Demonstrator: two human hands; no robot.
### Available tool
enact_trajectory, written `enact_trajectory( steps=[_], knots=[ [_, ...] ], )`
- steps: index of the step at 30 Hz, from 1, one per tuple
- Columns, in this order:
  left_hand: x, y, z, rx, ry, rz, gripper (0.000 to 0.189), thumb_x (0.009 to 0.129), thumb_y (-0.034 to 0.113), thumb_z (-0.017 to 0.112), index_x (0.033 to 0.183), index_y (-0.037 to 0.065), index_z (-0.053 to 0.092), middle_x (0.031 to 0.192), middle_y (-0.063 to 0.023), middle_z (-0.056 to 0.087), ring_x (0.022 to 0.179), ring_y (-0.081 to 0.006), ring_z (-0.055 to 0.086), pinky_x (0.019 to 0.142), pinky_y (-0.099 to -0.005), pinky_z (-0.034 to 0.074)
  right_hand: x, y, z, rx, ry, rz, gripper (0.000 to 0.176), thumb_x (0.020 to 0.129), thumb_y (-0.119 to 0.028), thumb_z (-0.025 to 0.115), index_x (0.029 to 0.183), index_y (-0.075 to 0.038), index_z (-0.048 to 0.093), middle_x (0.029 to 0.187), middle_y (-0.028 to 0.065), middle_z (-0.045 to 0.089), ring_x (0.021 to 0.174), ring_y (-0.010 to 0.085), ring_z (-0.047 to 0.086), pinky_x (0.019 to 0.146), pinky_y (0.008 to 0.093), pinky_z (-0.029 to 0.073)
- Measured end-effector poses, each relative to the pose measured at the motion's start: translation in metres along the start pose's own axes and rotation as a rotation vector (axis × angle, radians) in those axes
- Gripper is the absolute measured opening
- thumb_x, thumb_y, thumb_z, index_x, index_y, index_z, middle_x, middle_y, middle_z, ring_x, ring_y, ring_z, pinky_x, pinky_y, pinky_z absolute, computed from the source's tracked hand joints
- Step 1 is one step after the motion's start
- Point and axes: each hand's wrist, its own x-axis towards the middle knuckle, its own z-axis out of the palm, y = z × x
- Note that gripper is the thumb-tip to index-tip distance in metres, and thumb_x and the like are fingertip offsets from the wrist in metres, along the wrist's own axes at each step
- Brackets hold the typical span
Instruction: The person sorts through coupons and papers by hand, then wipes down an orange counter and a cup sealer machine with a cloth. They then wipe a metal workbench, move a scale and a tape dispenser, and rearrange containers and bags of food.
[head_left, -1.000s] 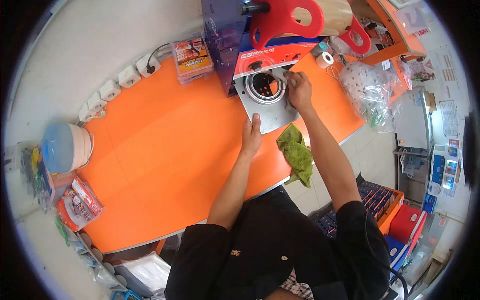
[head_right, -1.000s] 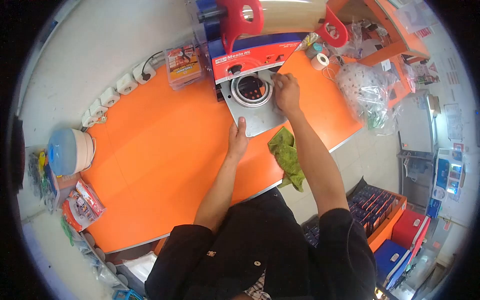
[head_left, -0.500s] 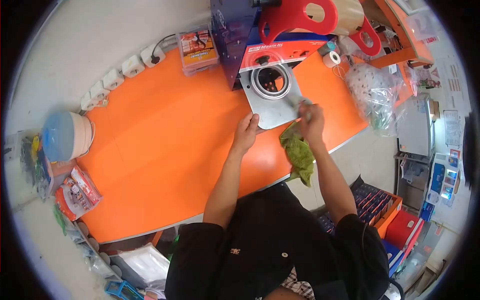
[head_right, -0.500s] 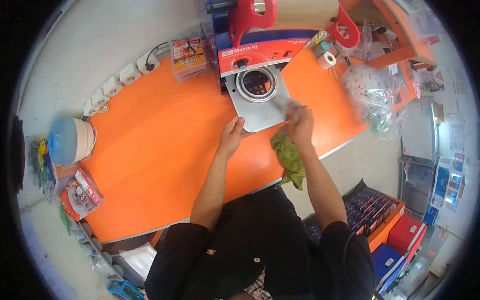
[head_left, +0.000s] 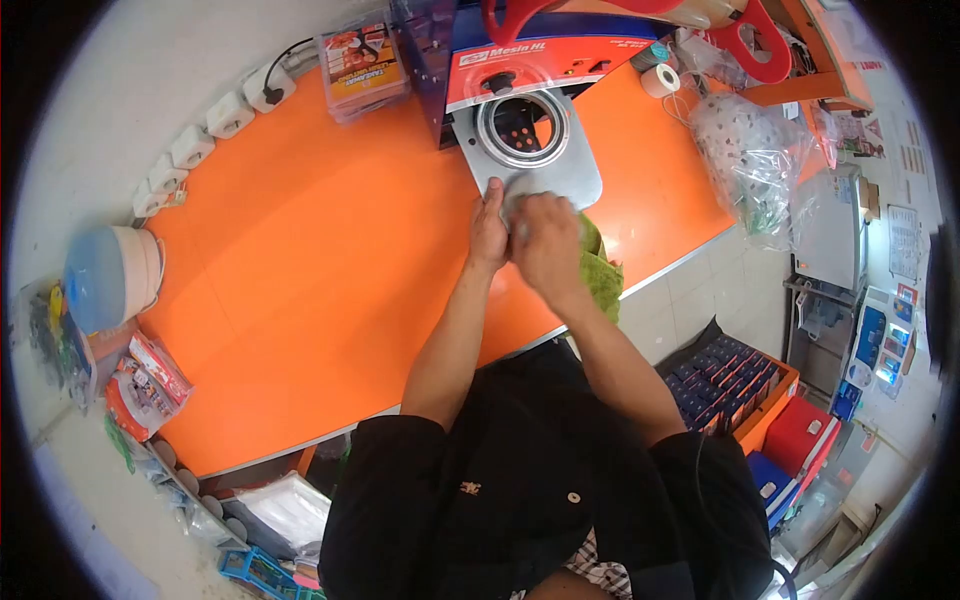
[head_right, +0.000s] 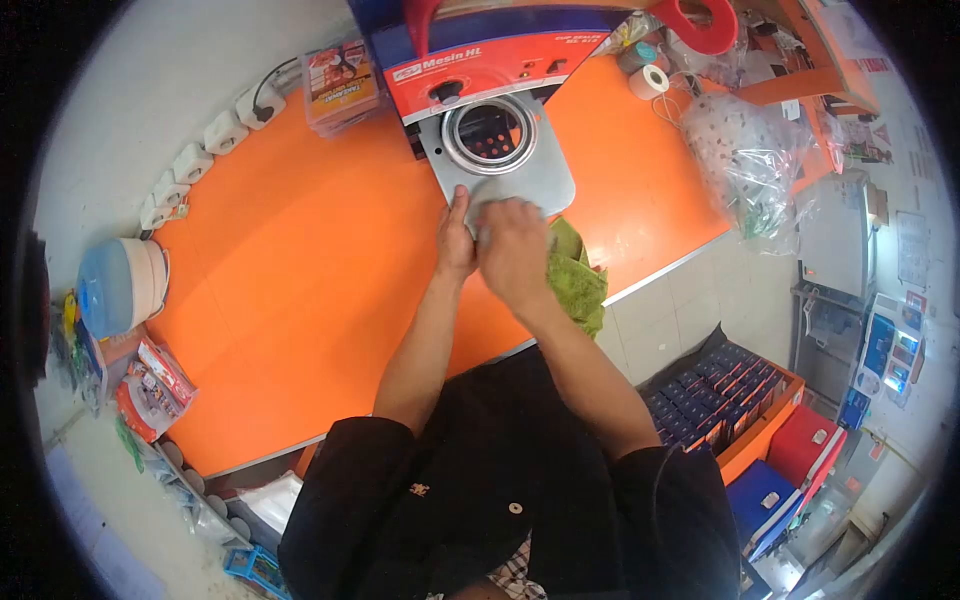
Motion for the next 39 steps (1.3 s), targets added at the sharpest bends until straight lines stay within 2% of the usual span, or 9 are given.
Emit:
enact_trajectory(
  steps=[7, 9, 10, 13, 15, 19, 22, 25, 39],
  knots=[
    [0.011, -0.03, -0.014, 0.176, 0.063, 0.269, 0.051, 0.099, 0.041, 0.054, 0.126, -0.003, 0.05, 0.117, -0.0112, 0.06, 0.106, -0.0215, 0.061, 0.091, -0.0388, 0.052, 0.021, 0.046, 0.002, -0.168, 0.062, 0.215, 0.01, 0.074, -0.008, 0.063, 0.083, -0.005, 0.061, 0.083, 0.0134, 0.061, 0.081, 0.035, 0.056, 0.071, 0.0466, 0.044],
    [-0.002, -0.008, 0.019, 0.161, 0.169, 0.333, 0.054, 0.104, 0.046, 0.04, 0.082, 0.001, 0.06, 0.085, -0.0024, 0.057, 0.074, -0.0144, 0.05, 0.071, -0.0292, 0.043, 0.012, 0.016, 0.013, -0.014, 0.008, 0.042, 0.011, 0.074, -0.007, 0.061, 0.085, -0.006, 0.061, 0.084, 0.0144, 0.06, 0.08, 0.0361, 0.055, 0.07, 0.0461, 0.044],
    [0.007, -0.016, -0.024, 0.223, 0.0, 0.048, 0.054, 0.101, 0.044, 0.048, 0.129, -0.003, 0.048, 0.122, -0.0115, 0.059, 0.111, -0.0211, 0.06, 0.096, -0.0365, 0.049, 0.016, -0.008, 0.003, 0.039, -0.035, 0.026, 0.009, 0.074, -0.004, 0.06, 0.083, -0.006, 0.061, 0.081, 0.0146, 0.059, 0.079, 0.0368, 0.054, 0.069, 0.0454, 0.043],
    [-0.001, -0.007, -0.001, -0.059, -0.13, 0.174, 0.057, 0.103, 0.045, 0.042, 0.132, -0.004, 0.047, 0.128, -0.0133, 0.058, 0.116, -0.0237, 0.059, 0.099, -0.0386, 0.048, 0.018, 0.035, 0.003, 0.073, -0.032, 0.055, 0.01, 0.073, -0.002, 0.061, 0.083, -0.005, 0.061, 0.08, 0.0155, 0.059, 0.078, 0.0372, 0.054, 0.069, 0.0461, 0.043],
    [0.007, -0.014, -0.008, -0.001, -0.137, 0.211, 0.06, 0.104, 0.046, 0.038, 0.134, -0.004, 0.045, 0.132, -0.0146, 0.056, 0.119, -0.0253, 0.057, 0.101, -0.0398, 0.047, 0.037, 0.052, -0.004, -0.004, 0.063, 0.225, 0.009, 0.074, -0.004, 0.064, 0.083, -0.005, 0.062, 0.081, 0.0156, 0.059, 0.077, 0.037, 0.054, 0.07, 0.0468, 0.043],
    [0.016, -0.021, -0.017, 0.149, -0.037, 0.224, 0.06, 0.103, 0.047, 0.039, 0.132, -0.005, 0.047, 0.131, -0.0149, 0.056, 0.118, -0.025, 0.058, 0.1, -0.0396, 0.048, 0.024, 0.016, 0.012, -0.005, 0.031, 0.112, 0.011, 0.074, -0.007, 0.066, 0.085, -0.005, 0.063, 0.082, 0.0153, 0.06, 0.078, 0.0366, 0.055, 0.071, 0.0469, 0.043],
    [-0.001, -0.008, 0.01, -0.084, -0.006, 0.18, 0.059, 0.104, 0.048, 0.036, 0.11, -0.005, 0.061, 0.113, -0.0116, 0.062, 0.092, -0.0184, 0.062, 0.078, -0.03, 0.052, 0.025, 0.028, 0.008, 0.02, 0.012, 0.112, 0.011, 0.075, -0.008, 0.065, 0.086, -0.005, 0.063, 0.082, 0.015, 0.061, 0.08, 0.0366, 0.057, 0.071, 0.0469, 0.045],
    [0.006, -0.014, -0.003, -0.003, -0.059, 0.194, 0.057, 0.104, 0.046, 0.039, 0.126, -0.005, 0.053, 0.122, -0.0129, 0.061, 0.112, -0.0241, 0.062, 0.096, -0.0386, 0.051, 0.03, 0.047, 0.003, 0.058, 0.049, 0.189, 0.01, 0.076, -0.007, 0.063, 0.085, -0.005, 0.063, 0.084, 0.0151, 0.063, 0.082, 0.0365, 0.058, 0.071, 0.0475, 0.047],
    [0.006, -0.016, -0.007, 0.083, 0.028, 0.194, 0.058, 0.103, 0.048, 0.042, 0.125, -0.005, 0.052, 0.121, -0.0128, 0.06, 0.106, -0.022, 0.061, 0.094, -0.0371, 0.05, 0.023, 0.013, 0.023, -0.005, 0.09, 0.152, 0.009, 0.074, -0.006, 0.065, 0.082, -0.005, 0.062, 0.081, 0.0148, 0.062, 0.079, 0.0361, 0.06, 0.071, 0.0461, 0.047]
  ],
)
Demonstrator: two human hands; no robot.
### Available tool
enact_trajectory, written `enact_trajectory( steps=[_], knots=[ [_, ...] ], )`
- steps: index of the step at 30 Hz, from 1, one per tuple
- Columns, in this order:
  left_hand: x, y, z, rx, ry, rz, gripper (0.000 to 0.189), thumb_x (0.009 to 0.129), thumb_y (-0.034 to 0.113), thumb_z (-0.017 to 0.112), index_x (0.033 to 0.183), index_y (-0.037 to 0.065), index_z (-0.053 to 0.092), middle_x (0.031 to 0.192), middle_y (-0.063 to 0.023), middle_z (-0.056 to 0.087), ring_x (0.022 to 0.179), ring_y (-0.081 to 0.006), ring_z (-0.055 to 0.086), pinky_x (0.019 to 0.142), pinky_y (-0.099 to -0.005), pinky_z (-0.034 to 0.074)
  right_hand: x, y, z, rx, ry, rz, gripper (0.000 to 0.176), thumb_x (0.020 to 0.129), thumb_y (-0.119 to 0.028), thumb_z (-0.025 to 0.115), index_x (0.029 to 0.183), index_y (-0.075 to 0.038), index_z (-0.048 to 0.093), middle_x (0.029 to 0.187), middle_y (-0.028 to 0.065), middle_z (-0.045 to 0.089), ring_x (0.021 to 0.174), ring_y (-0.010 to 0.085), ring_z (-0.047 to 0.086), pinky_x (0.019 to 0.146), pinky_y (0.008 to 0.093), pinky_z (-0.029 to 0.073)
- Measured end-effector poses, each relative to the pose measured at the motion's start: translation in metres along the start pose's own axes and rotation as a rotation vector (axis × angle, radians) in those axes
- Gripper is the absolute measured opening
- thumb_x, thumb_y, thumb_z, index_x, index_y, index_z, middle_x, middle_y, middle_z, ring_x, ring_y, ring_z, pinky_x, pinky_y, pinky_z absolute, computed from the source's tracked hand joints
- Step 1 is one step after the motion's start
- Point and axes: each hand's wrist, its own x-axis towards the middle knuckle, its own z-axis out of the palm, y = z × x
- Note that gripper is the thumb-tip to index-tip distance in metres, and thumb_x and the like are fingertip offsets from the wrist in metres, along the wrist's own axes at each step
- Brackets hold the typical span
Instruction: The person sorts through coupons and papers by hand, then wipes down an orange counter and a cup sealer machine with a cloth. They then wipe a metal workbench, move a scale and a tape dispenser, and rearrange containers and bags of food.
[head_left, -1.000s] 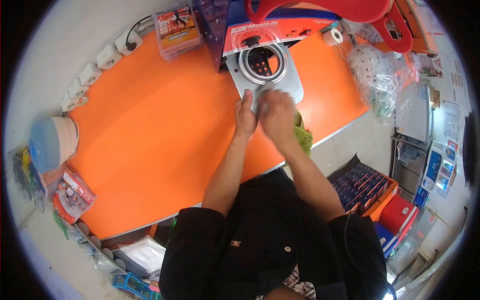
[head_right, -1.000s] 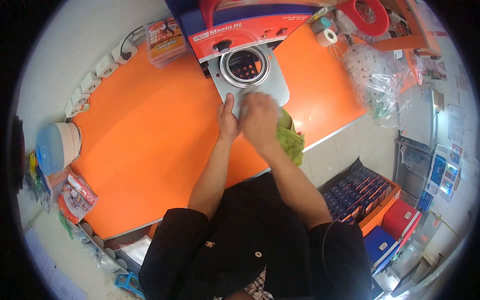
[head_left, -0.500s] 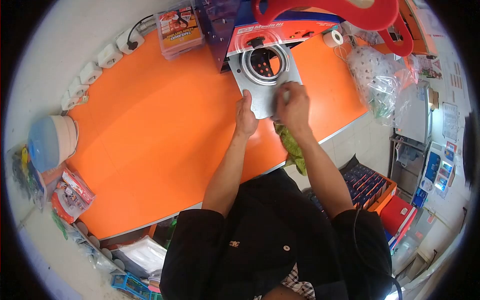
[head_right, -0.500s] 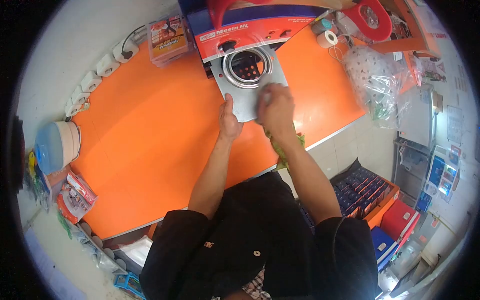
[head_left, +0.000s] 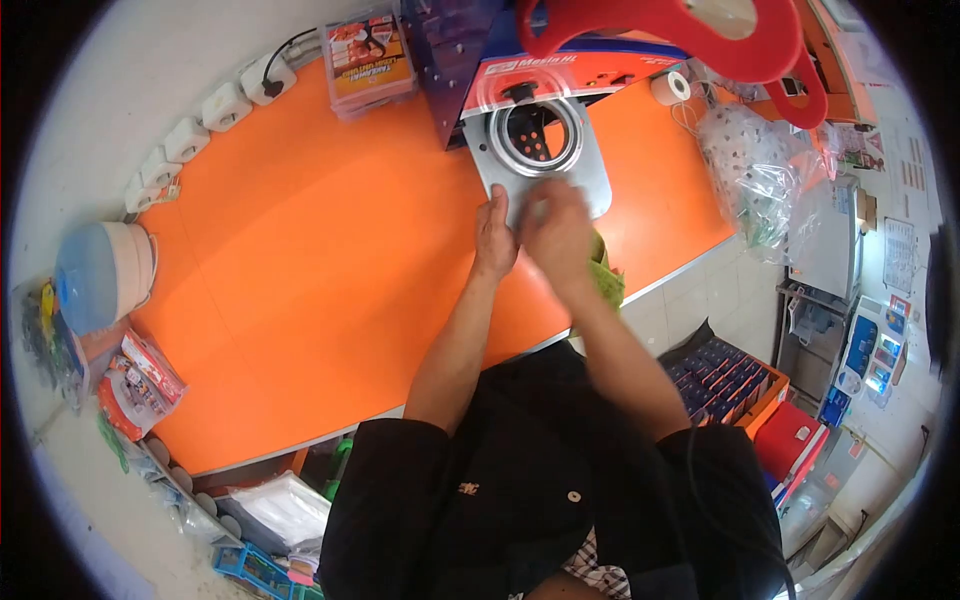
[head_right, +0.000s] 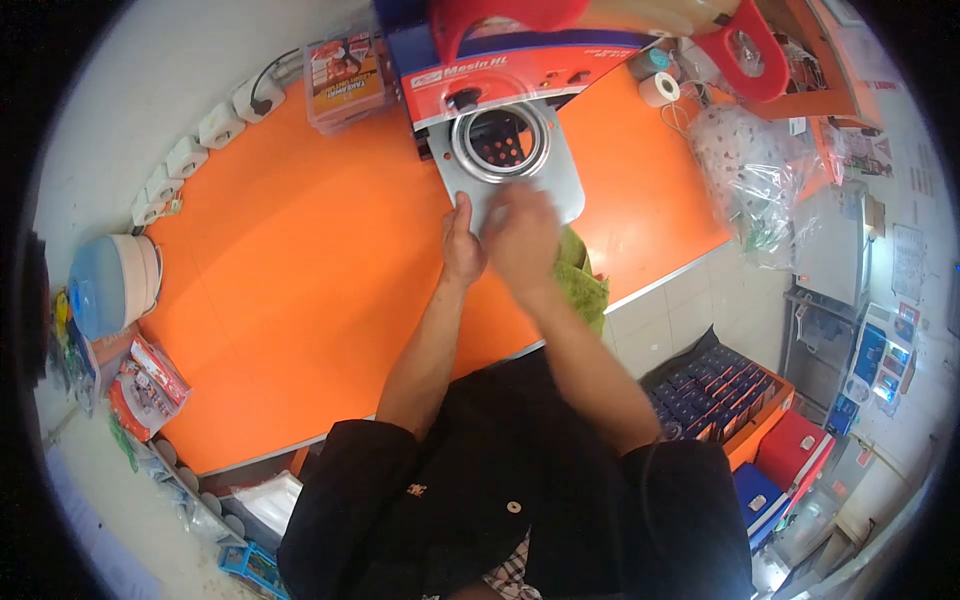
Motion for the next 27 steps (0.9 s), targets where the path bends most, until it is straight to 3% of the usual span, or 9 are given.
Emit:
enact_trajectory(
  steps=[1, 2, 5, 6, 8, 14, 18, 23, 27],
  knots=[
    [-0.002, 0.007, 0.003, 0.071, 0.014, 0.028, 0.061, 0.102, 0.053, 0.039, 0.09, 0.0, 0.066, 0.084, -0.0033, 0.06, 0.069, -0.0134, 0.054, 0.061, -0.0292, 0.046, -0.002, -0.02, 0.002, 0.055, -0.066, -0.005, 0.009, 0.074, -0.006, 0.065, 0.082, -0.007, 0.061, 0.082, 0.0137, 0.062, 0.081, 0.0347, 0.059, 0.072, 0.0457, 0.046],
    [-0.005, 0.01, 0.011, 0.074, 0.011, 0.018, 0.061, 0.102, 0.053, 0.039, 0.09, 0.0, 0.066, 0.084, -0.0033, 0.06, 0.069, -0.0134, 0.054, 0.061, -0.0292, 0.046, -0.003, -0.014, -0.001, 0.052, -0.065, 0.006, 0.009, 0.074, -0.006, 0.065, 0.082, -0.007, 0.061, 0.082, 0.0137, 0.062, 0.081, 0.0347, 0.059, 0.072, 0.0457, 0.046],
    [0.002, -0.005, 0.001, 0.029, 0.013, 0.085, 0.061, 0.103, 0.051, 0.038, 0.088, -0.001, 0.065, 0.081, -0.0045, 0.062, 0.072, -0.0131, 0.057, 0.066, -0.0274, 0.048, 0.009, 0.029, -0.013, 0.094, -0.03, 0.068, 0.005, 0.079, -0.007, 0.063, 0.083, -0.005, 0.062, 0.084, 0.0155, 0.063, 0.085, 0.0363, 0.059, 0.076, 0.046, 0.047],
    [0.001, 0.005, -0.004, -0.043, -0.154, 0.022, 0.054, 0.105, 0.042, 0.039, 0.13, -0.005, 0.049, 0.13, -0.0143, 0.057, 0.119, -0.0253, 0.058, 0.101, -0.0419, 0.048, 0.017, 0.047, -0.024, 0.073, -0.041, 0.18, 0.005, 0.081, -0.007, 0.062, 0.085, -0.004, 0.062, 0.085, 0.0172, 0.064, 0.086, 0.0375, 0.059, 0.077, 0.0458, 0.047],
    [0.011, -0.008, -0.019, 0.061, -0.081, -0.053, 0.053, 0.104, 0.039, 0.042, 0.132, -0.006, 0.047, 0.132, -0.0154, 0.056, 0.119, -0.0257, 0.058, 0.1, -0.0427, 0.048, 0.035, 0.052, -0.032, -0.001, -0.024, 0.266, 0.008, 0.078, -0.005, 0.061, 0.086, -0.004, 0.061, 0.086, 0.0182, 0.063, 0.085, 0.0382, 0.059, 0.076, 0.0469, 0.046],
    [0.031, 0.032, -0.009, -0.225, -0.32, -0.198, 0.054, 0.104, 0.045, 0.038, 0.137, 0.003, 0.045, 0.131, -0.0106, 0.057, 0.115, -0.0257, 0.059, 0.096, -0.0435, 0.05, 0.002, 0.009, -0.017, 0.065, -0.119, -0.112, 0.013, 0.072, -0.002, 0.065, 0.083, -0.006, 0.059, 0.083, 0.0116, 0.057, 0.081, 0.0345, 0.053, 0.074, 0.0442, 0.041],
    [0.042, 0.044, 0.006, -0.005, -0.023, -0.26, 0.067, 0.099, 0.058, 0.042, 0.136, 0.003, 0.047, 0.133, -0.0085, 0.056, 0.121, -0.0191, 0.052, 0.104, -0.0351, 0.041, -0.008, 0.012, -0.041, 0.144, -0.357, -0.362, 0.012, 0.074, -0.004, 0.066, 0.084, -0.006, 0.06, 0.082, 0.0109, 0.056, 0.081, 0.0328, 0.052, 0.074, 0.044, 0.04],
    [0.032, 0.053, 0.018, 0.056, -0.009, -0.151, 0.069, 0.094, 0.067, 0.043, 0.114, 0.004, 0.058, 0.087, -0.002, 0.06, 0.069, -0.0101, 0.056, 0.054, -0.0283, 0.048, 0.01, 0.004, -0.026, 0.174, -0.457, -0.356, 0.024, 0.066, 0.003, 0.069, 0.088, -0.004, 0.061, 0.087, 0.0112, 0.056, 0.082, 0.0337, 0.051, 0.073, 0.0439, 0.041],
    [0.031, 0.055, 0.01, 0.106, -0.027, -0.219, 0.065, 0.095, 0.065, 0.044, 0.116, 0.004, 0.057, 0.086, -0.0019, 0.059, 0.07, -0.0107, 0.057, 0.053, -0.0275, 0.046, 0.002, 0.002, -0.041, 0.183, -0.464, -0.359, 0.021, 0.069, 0.001, 0.071, 0.087, -0.002, 0.061, 0.085, 0.0125, 0.057, 0.079, 0.0354, 0.051, 0.071, 0.0439, 0.042]
  ],
)
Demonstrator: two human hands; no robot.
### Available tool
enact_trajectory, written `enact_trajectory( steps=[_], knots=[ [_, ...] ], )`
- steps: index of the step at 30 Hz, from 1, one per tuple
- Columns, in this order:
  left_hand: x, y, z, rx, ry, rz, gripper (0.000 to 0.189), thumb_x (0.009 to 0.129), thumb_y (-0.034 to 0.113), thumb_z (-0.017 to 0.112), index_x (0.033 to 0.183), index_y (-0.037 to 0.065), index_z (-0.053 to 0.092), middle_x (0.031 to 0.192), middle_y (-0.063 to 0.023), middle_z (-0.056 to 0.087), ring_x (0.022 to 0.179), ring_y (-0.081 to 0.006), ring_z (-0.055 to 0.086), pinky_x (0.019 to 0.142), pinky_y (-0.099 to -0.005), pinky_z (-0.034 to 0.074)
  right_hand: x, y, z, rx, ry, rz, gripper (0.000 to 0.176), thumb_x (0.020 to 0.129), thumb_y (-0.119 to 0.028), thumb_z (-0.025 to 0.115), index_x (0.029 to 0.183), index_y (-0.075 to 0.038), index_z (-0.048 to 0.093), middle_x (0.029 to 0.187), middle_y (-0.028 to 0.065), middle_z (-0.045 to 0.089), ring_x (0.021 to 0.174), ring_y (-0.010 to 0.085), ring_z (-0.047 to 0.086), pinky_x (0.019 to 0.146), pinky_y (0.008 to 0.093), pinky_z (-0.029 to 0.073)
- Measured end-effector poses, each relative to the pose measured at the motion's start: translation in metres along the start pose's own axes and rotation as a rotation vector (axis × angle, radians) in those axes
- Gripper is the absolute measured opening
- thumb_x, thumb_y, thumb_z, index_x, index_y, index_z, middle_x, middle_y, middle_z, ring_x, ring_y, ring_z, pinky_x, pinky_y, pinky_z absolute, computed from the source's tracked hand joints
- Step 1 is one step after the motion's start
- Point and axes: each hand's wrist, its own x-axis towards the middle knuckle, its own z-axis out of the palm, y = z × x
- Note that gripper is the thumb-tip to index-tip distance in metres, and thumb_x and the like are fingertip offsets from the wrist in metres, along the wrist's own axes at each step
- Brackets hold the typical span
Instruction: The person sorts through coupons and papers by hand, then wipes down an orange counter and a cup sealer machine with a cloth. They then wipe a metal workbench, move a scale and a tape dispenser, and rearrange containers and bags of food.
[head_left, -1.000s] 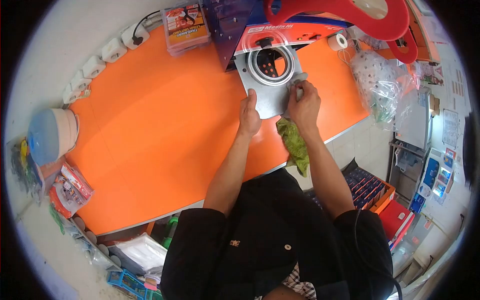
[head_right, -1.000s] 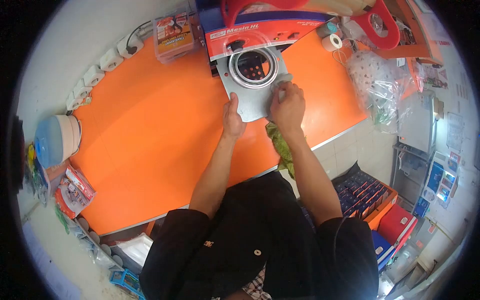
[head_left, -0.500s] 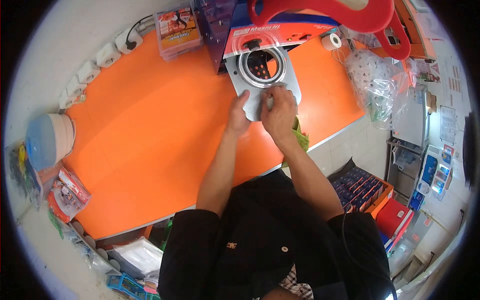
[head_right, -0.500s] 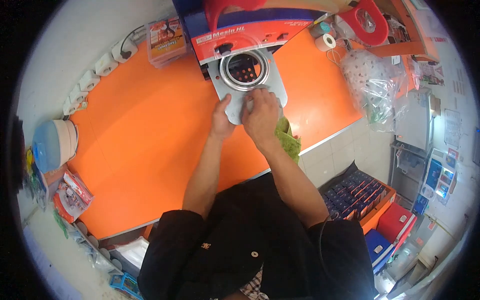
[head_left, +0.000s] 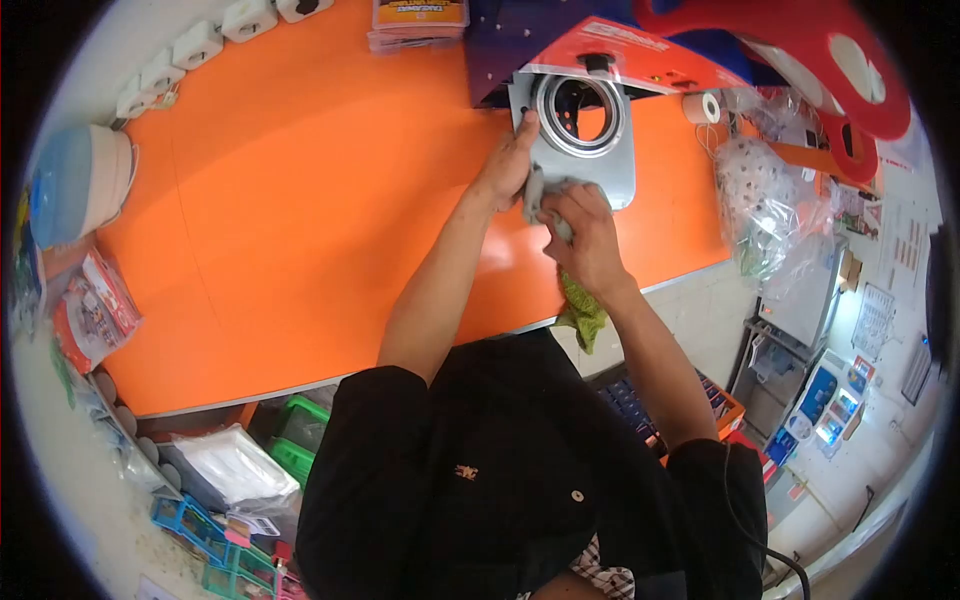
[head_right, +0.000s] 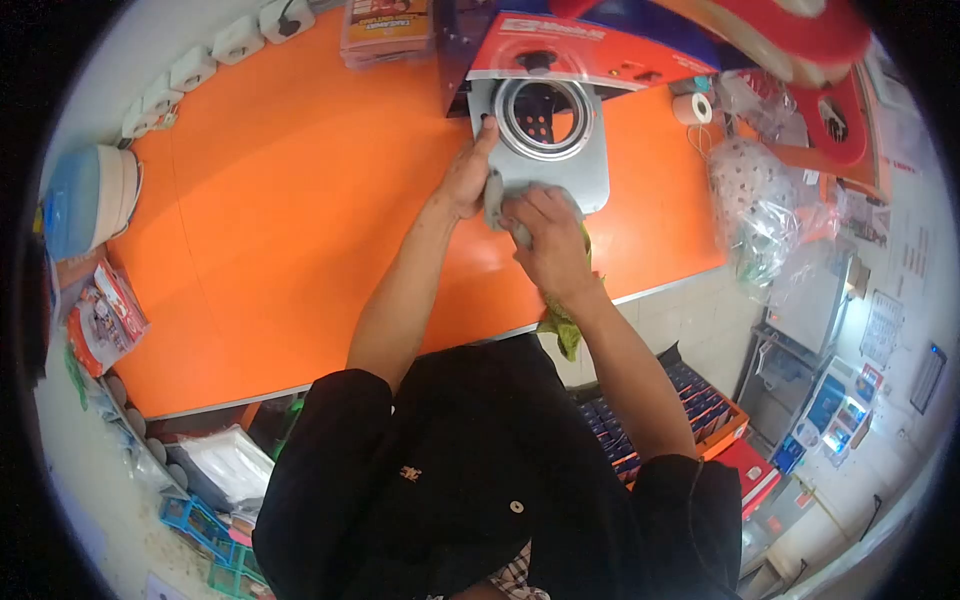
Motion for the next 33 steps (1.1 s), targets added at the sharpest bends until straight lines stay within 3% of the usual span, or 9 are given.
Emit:
enact_trajectory(
  steps=[3, 8, 11, 15, 17, 21, 25, 28, 33],
  knots=[
    [0.017, -0.016, -0.011, -0.055, -0.097, 0.024, 0.065, 0.097, 0.063, 0.043, 0.124, 0.004, 0.053, 0.096, -0.0051, 0.061, 0.075, -0.0125, 0.059, 0.053, -0.0284, 0.047, 0.012, 0.006, 0.003, -0.024, -0.1, 0.022, 0.019, 0.071, 0.0, 0.072, 0.087, -0.002, 0.062, 0.085, 0.0131, 0.057, 0.08, 0.0366, 0.052, 0.074, 0.0434, 0.044],
    [-0.004, 0.009, 0.0, -0.171, -0.181, -0.022, 0.056, 0.103, 0.05, 0.039, 0.137, 0.007, 0.047, 0.128, -0.0074, 0.057, 0.116, -0.0186, 0.055, 0.1, -0.0355, 0.047, 0.008, 0.001, 0.0, -0.022, -0.015, -0.01, 0.016, 0.075, -0.002, 0.07, 0.09, -0.002, 0.063, 0.084, 0.0137, 0.058, 0.081, 0.0363, 0.054, 0.074, 0.0445, 0.043],
    [-0.009, 0.016, 0.003, -0.16, -0.16, -0.03, 0.056, 0.102, 0.051, 0.04, 0.137, 0.007, 0.047, 0.13, -0.0069, 0.057, 0.114, -0.0179, 0.057, 0.097, -0.0356, 0.049, 0.008, 0.001, 0.001, -0.014, -0.15, 0.026, 0.015, 0.077, -0.003, 0.069, 0.091, -0.002, 0.063, 0.086, 0.0147, 0.059, 0.084, 0.0368, 0.055, 0.076, 0.0459, 0.044],
    [0.006, 0.005, -0.012, -0.179, -0.242, -0.096, 0.054, 0.102, 0.051, 0.04, 0.136, 0.009, 0.048, 0.126, -0.0058, 0.059, 0.114, -0.0177, 0.058, 0.097, -0.0363, 0.048, 0.022, 0.005, 0.01, -0.037, 0.062, 0.03, 0.02, 0.073, -0.002, 0.072, 0.09, -0.003, 0.063, 0.086, 0.0126, 0.059, 0.081, 0.0352, 0.053, 0.072, 0.0439, 0.043],
    [0.005, 0.006, -0.008, -0.21, -0.264, -0.032, 0.053, 0.102, 0.051, 0.04, 0.134, 0.011, 0.05, 0.124, -0.0052, 0.06, 0.113, -0.0174, 0.058, 0.097, -0.0357, 0.048, 0.008, 0.007, -0.003, -0.015, -0.17, -0.033, 0.015, 0.079, -0.004, 0.069, 0.092, -0.002, 0.063, 0.087, 0.0142, 0.06, 0.085, 0.0369, 0.055, 0.076, 0.0449, 0.045],
    [0.005, 0.006, -0.009, -0.178, -0.217, -0.044, 0.051, 0.102, 0.052, 0.04, 0.131, 0.012, 0.052, 0.12, -0.0042, 0.062, 0.11, -0.0166, 0.059, 0.094, -0.0353, 0.05, 0.008, 0.005, -0.001, -0.029, -0.181, 0.064, 0.015, 0.079, -0.004, 0.069, 0.092, -0.002, 0.064, 0.089, 0.0141, 0.061, 0.086, 0.0364, 0.056, 0.077, 0.0442, 0.046],
    [0.012, -0.002, -0.014, -0.207, -0.318, -0.028, 0.052, 0.101, 0.054, 0.04, 0.13, 0.014, 0.053, 0.116, -0.0014, 0.064, 0.105, -0.0144, 0.061, 0.087, -0.0359, 0.053, 0.015, 0.01, 0.009, -0.094, 0.103, 0.034, 0.018, 0.076, -0.004, 0.071, 0.092, -0.004, 0.064, 0.088, 0.0131, 0.061, 0.082, 0.0351, 0.055, 0.073, 0.0423, 0.046],
    [-0.002, 0.014, 0.001, -0.177, -0.163, -0.019, 0.052, 0.103, 0.053, 0.036, 0.13, 0.012, 0.052, 0.116, -0.0027, 0.062, 0.104, -0.0145, 0.06, 0.087, -0.0333, 0.052, 0.001, 0.014, -0.004, 0.0, -0.169, -0.04, 0.014, 0.079, -0.005, 0.069, 0.093, -0.003, 0.064, 0.089, 0.0142, 0.061, 0.083, 0.0361, 0.055, 0.074, 0.0427, 0.046],
    [0.008, -0.002, -0.015, -0.2, -0.317, -0.032, 0.052, 0.102, 0.052, 0.038, 0.133, 0.012, 0.05, 0.123, -0.004, 0.061, 0.107, -0.0154, 0.06, 0.089, -0.0317, 0.051, 0.026, -0.002, 0.019, -0.121, 0.118, 0.057, 0.018, 0.075, -0.002, 0.07, 0.092, -0.004, 0.064, 0.087, 0.0128, 0.06, 0.082, 0.035, 0.054, 0.074, 0.042, 0.046]
  ],
)
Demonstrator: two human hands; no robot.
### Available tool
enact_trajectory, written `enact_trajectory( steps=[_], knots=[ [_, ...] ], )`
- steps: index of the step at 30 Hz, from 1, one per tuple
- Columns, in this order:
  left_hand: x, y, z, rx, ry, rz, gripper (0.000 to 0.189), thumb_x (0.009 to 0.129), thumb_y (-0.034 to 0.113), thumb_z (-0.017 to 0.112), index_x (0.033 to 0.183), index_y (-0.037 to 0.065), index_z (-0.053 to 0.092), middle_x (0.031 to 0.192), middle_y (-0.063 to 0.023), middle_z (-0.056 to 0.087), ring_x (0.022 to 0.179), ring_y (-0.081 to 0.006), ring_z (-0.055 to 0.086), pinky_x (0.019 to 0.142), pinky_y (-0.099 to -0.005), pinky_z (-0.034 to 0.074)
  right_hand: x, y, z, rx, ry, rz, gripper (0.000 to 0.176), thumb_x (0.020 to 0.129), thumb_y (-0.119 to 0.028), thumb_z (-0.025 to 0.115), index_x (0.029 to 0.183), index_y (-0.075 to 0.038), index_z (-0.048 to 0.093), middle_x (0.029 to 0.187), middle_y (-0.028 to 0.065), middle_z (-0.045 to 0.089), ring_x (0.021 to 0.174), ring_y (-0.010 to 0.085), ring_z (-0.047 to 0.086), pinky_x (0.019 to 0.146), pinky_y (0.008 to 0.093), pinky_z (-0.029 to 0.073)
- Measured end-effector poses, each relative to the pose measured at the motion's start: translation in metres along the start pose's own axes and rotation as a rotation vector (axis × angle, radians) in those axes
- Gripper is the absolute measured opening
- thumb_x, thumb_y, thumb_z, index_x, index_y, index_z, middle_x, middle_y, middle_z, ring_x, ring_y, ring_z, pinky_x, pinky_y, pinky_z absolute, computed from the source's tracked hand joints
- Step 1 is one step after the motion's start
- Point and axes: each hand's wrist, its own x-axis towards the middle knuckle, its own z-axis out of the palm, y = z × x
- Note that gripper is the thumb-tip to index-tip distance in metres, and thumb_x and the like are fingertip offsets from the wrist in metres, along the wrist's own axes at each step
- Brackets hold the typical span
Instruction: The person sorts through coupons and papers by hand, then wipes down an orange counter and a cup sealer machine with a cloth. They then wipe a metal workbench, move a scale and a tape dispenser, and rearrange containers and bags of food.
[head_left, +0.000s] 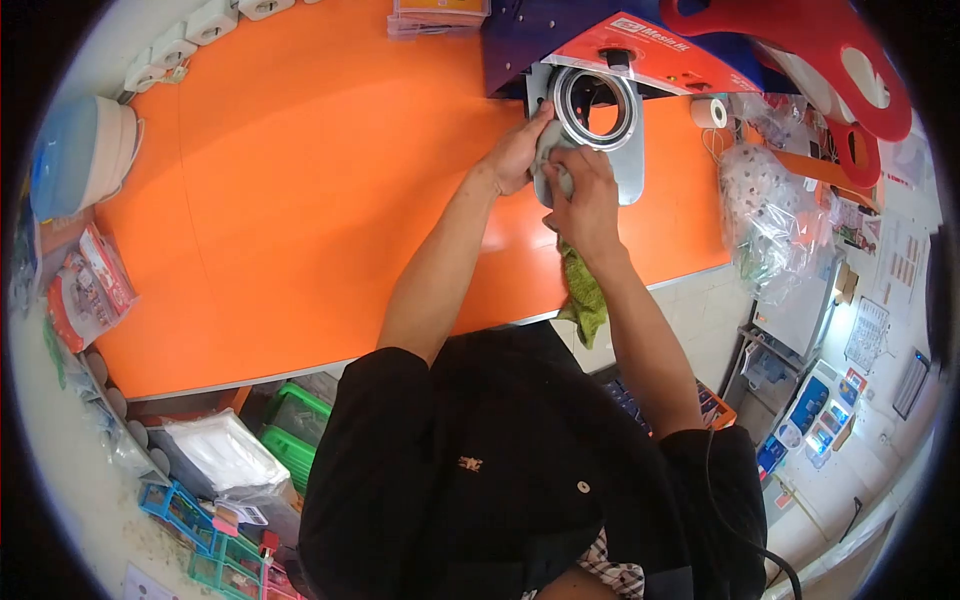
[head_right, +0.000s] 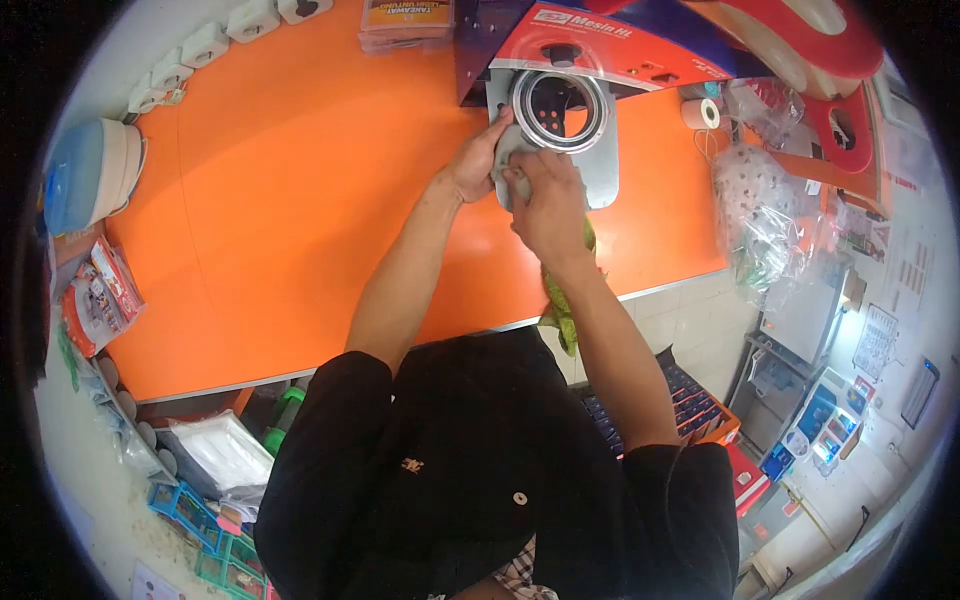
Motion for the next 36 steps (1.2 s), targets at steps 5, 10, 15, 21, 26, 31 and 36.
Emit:
enact_trajectory(
  steps=[5, 10, 15, 21, 26, 31, 36],
  knots=[
    [0.004, 0.005, 0.005, -0.006, 0.039, -0.018, 0.055, 0.102, 0.053, 0.039, 0.136, 0.011, 0.048, 0.127, -0.005, 0.059, 0.114, -0.0171, 0.058, 0.097, -0.0348, 0.049, -0.024, 0.017, -0.025, 0.108, -0.183, -0.018, 0.014, 0.076, -0.004, 0.069, 0.09, -0.005, 0.064, 0.084, 0.0097, 0.061, 0.081, 0.0332, 0.055, 0.074, 0.0437, 0.044],
    [0.006, -0.001, -0.003, -0.006, -0.039, -0.015, 0.059, 0.1, 0.056, 0.039, 0.143, 0.014, 0.042, 0.137, -0.0048, 0.053, 0.121, -0.0201, 0.055, 0.104, -0.0397, 0.044, -0.014, 0.004, -0.013, 0.092, -0.111, -0.013, 0.022, 0.071, -0.004, 0.073, 0.091, -0.005, 0.065, 0.087, 0.0119, 0.063, 0.084, 0.034, 0.056, 0.075, 0.0442, 0.044],
    [-0.001, 0.007, 0.01, -0.001, 0.07, -0.032, 0.061, 0.099, 0.058, 0.042, 0.139, 0.012, 0.046, 0.132, -0.0048, 0.057, 0.117, -0.0201, 0.057, 0.102, -0.0411, 0.046, -0.027, 0.03, -0.02, 0.047, -0.009, 0.119, 0.026, 0.065, 0.001, 0.069, 0.089, -0.005, 0.064, 0.091, 0.0111, 0.064, 0.083, 0.0342, 0.056, 0.075, 0.0448, 0.045],
    [0.0, 0.007, 0.009, 0.045, 0.073, -0.054, 0.058, 0.099, 0.057, 0.043, 0.134, 0.012, 0.051, 0.127, -0.0052, 0.059, 0.111, -0.018, 0.06, 0.094, -0.0363, 0.05, -0.027, -0.009, -0.005, 0.074, -0.084, 0.033, 0.018, 0.075, -0.003, 0.071, 0.092, -0.003, 0.063, 0.087, 0.0131, 0.06, 0.082, 0.0345, 0.054, 0.073, 0.042, 0.045],
    [0.002, 0.003, 0.006, 0.005, 0.042, 0.015, 0.053, 0.101, 0.055, 0.04, 0.13, 0.012, 0.052, 0.118, -0.0038, 0.061, 0.104, -0.0154, 0.061, 0.089, -0.0331, 0.052, -0.018, 0.002, -0.004, 0.066, -0.046, 0.101, 0.016, 0.077, -0.004, 0.072, 0.091, -0.003, 0.063, 0.086, 0.0123, 0.06, 0.08, 0.0341, 0.054, 0.071, 0.0416, 0.045],
    [0.0, 0.01, 0.012, 0.04, 0.077, -0.01, 0.052, 0.1, 0.055, 0.041, 0.128, 0.013, 0.053, 0.114, -0.0028, 0.063, 0.101, -0.0138, 0.062, 0.081, -0.0315, 0.054, -0.034, 0.002, -0.012, 0.126, -0.058, -0.004, 0.015, 0.075, -0.006, 0.071, 0.088, -0.006, 0.064, 0.082, 0.011, 0.058, 0.076, 0.0345, 0.052, 0.068, 0.0438, 0.042],
    [0.004, -0.004, -0.006, 0.006, 0.022, -0.035, 0.051, 0.099, 0.057, 0.044, 0.124, 0.015, 0.055, 0.108, -0.0025, 0.065, 0.091, -0.0129, 0.063, 0.076, -0.0319, 0.054, -0.018, -0.006, 0.001, 0.037, -0.015, 0.09, 0.015, 0.077, -0.004, 0.071, 0.09, -0.003, 0.063, 0.086, 0.0126, 0.06, 0.077, 0.0351, 0.052, 0.071, 0.0431, 0.043]
  ],
)
